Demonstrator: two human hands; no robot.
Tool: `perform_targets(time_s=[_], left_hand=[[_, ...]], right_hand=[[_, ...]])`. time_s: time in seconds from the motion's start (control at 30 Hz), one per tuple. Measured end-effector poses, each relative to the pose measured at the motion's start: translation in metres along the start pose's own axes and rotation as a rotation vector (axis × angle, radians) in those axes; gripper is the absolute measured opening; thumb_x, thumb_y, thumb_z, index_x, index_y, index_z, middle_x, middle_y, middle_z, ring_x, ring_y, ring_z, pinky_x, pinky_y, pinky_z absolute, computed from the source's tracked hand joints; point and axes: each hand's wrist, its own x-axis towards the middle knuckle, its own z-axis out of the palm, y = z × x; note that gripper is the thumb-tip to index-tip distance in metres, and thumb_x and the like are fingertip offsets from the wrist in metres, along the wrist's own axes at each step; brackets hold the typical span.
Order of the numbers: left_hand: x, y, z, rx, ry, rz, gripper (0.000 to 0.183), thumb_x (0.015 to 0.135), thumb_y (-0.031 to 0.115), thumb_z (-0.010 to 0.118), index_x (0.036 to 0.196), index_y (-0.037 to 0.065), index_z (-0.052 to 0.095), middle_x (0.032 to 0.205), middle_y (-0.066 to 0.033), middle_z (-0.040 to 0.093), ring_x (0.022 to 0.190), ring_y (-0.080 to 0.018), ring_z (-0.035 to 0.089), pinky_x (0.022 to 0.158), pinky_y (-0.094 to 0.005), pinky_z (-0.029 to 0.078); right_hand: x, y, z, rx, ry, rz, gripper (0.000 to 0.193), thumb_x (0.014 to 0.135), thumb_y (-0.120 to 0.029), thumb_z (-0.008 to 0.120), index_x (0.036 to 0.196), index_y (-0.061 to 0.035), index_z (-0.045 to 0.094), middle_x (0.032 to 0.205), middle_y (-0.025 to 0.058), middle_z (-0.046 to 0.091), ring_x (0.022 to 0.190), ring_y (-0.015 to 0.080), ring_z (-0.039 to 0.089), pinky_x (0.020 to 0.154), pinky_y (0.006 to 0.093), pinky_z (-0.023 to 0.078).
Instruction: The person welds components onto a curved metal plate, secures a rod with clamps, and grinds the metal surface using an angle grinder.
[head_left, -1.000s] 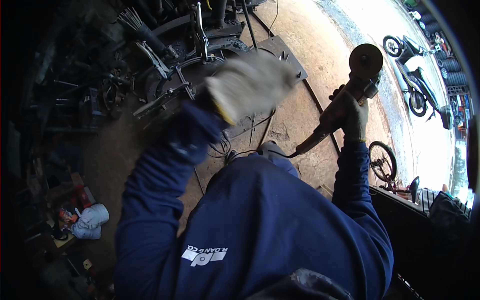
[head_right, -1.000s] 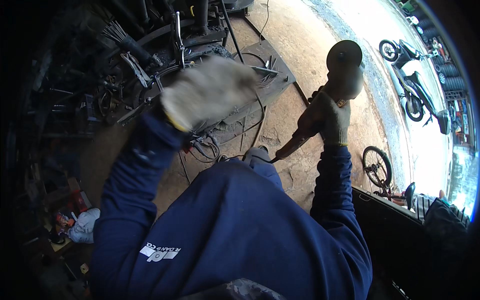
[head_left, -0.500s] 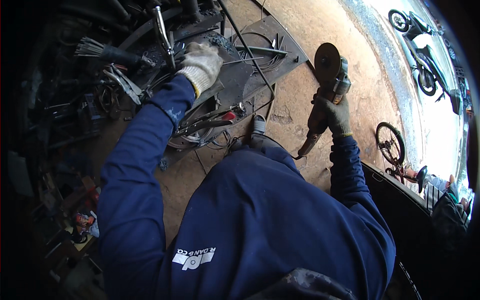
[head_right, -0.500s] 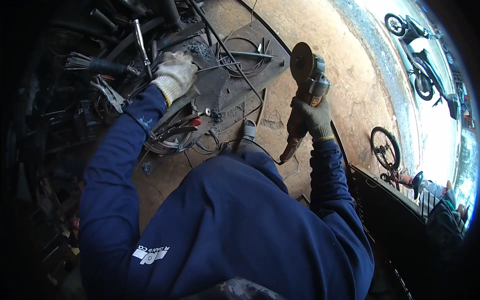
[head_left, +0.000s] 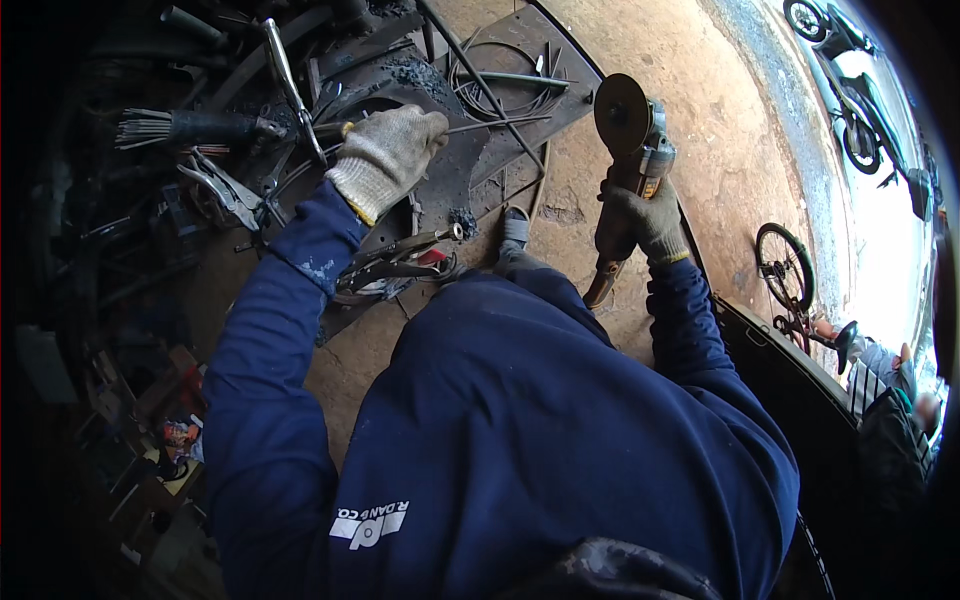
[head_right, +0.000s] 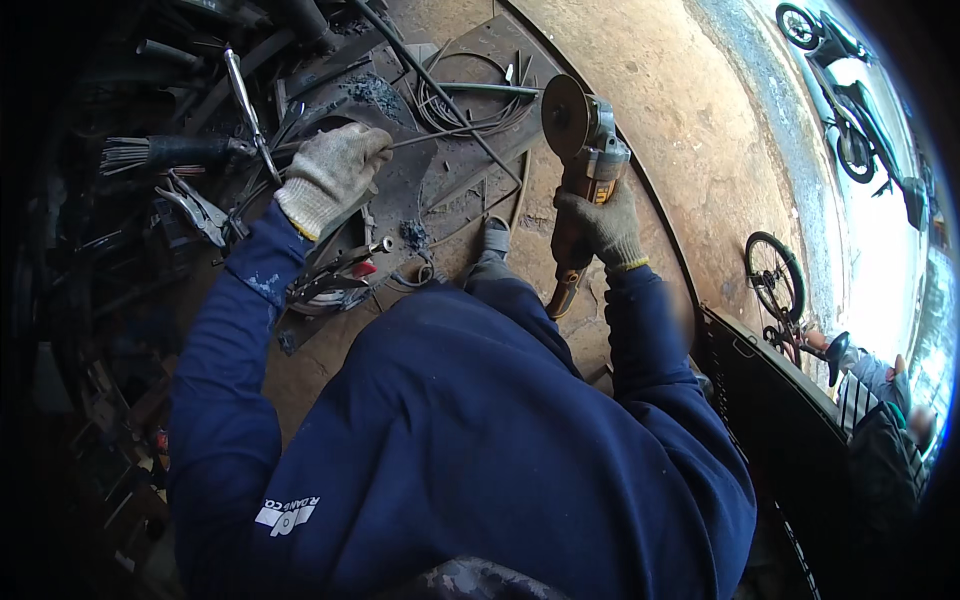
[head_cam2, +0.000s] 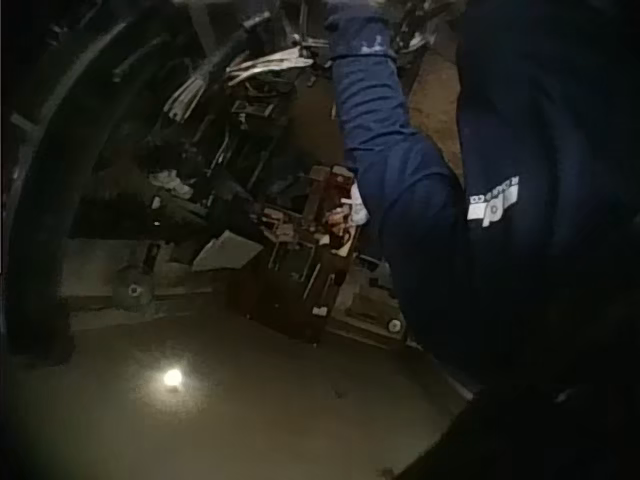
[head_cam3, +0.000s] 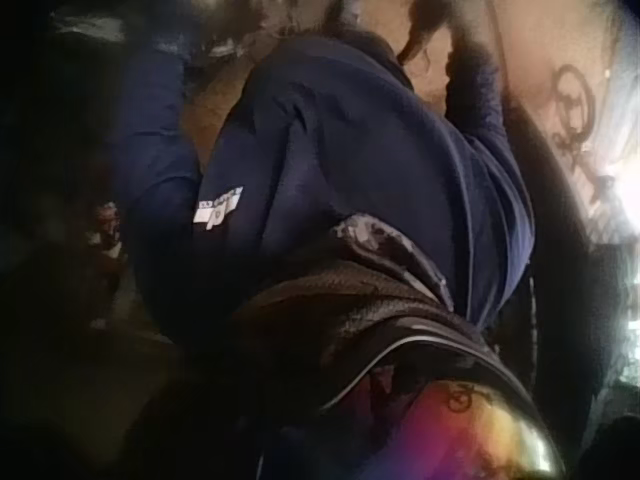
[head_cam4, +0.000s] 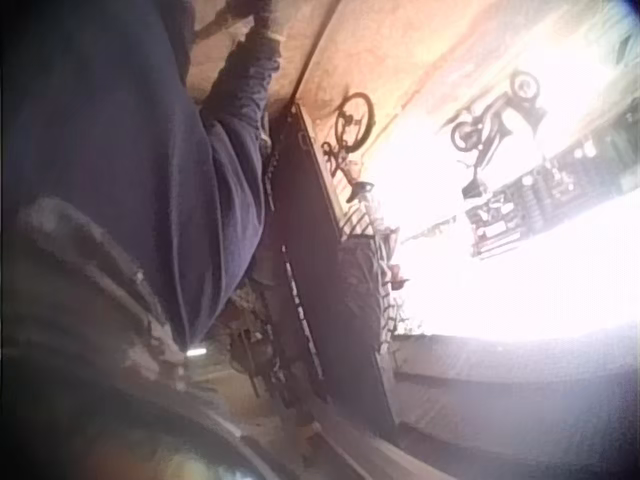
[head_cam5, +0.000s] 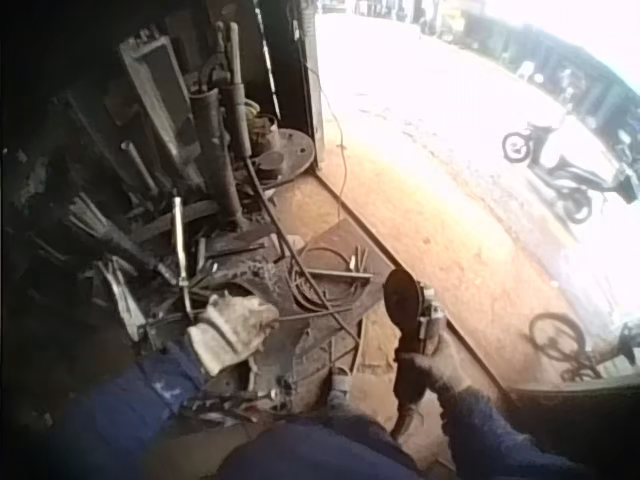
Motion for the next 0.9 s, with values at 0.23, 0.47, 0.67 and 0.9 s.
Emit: perform_targets(time_s=[0.23,0.47,0.67,0.9], left_hand=[[0.009,-0.003,0.008,0.049,-0.134,-0.019,0.013,0.093,0.018,0.061,0.102,0.01,0.066,0.093,-0.0129,0.068,0.087,-0.0341,0.069,0.074,-0.044,0.057],[0.008,-0.012,0.016,-0.035,-0.079,0.005,0.013,0.093,0.017,0.06,0.099,0.007,0.064,0.092,-0.0169,0.069,0.087,-0.0383,0.069,0.074,-0.0485,0.055],[0.013,-0.001,0.025,0.053,-0.084,-0.073,0.015,0.095,0.019,0.056,0.102,0.008,0.063,0.087,-0.0192,0.07,0.086,-0.0399,0.068,0.073,-0.0518,0.054],[0.008,0.016,0.02,0.207,-0.21,-0.177,0.02,0.096,0.022,0.054,0.107,0.009,0.065,0.095,-0.0157,0.073,0.094,-0.0369,0.07,0.079,-0.0503,0.055]], right_hand=[[-0.008,0.008,0.007,-0.054,-0.007,0.049,0.045,0.075,-0.01,0.082,0.115,-0.0004,0.061,0.097,0.0102,0.071,0.085,0.0214,0.07,0.079,0.0369,0.059],[-0.007,0.01,0.027,-0.084,-0.011,0.071,0.048,0.068,-0.019,0.088,0.107,-0.0009,0.067,0.091,0.0077,0.072,0.079,0.0186,0.07,0.073,0.0343,0.057],[-0.007,0.006,0.034,-0.214,-0.023,0.048,0.051,0.067,-0.023,0.089,0.108,-0.0018,0.067,0.091,0.0084,0.072,0.079,0.0184,0.069,0.073,0.0342,0.057],[-0.01,0.004,0.047,-0.227,-0.083,0.061,0.047,0.071,-0.017,0.087,0.111,-0.0024,0.066,0.095,0.0074,0.073,0.083,0.018,0.07,0.076,0.0344,0.058]])
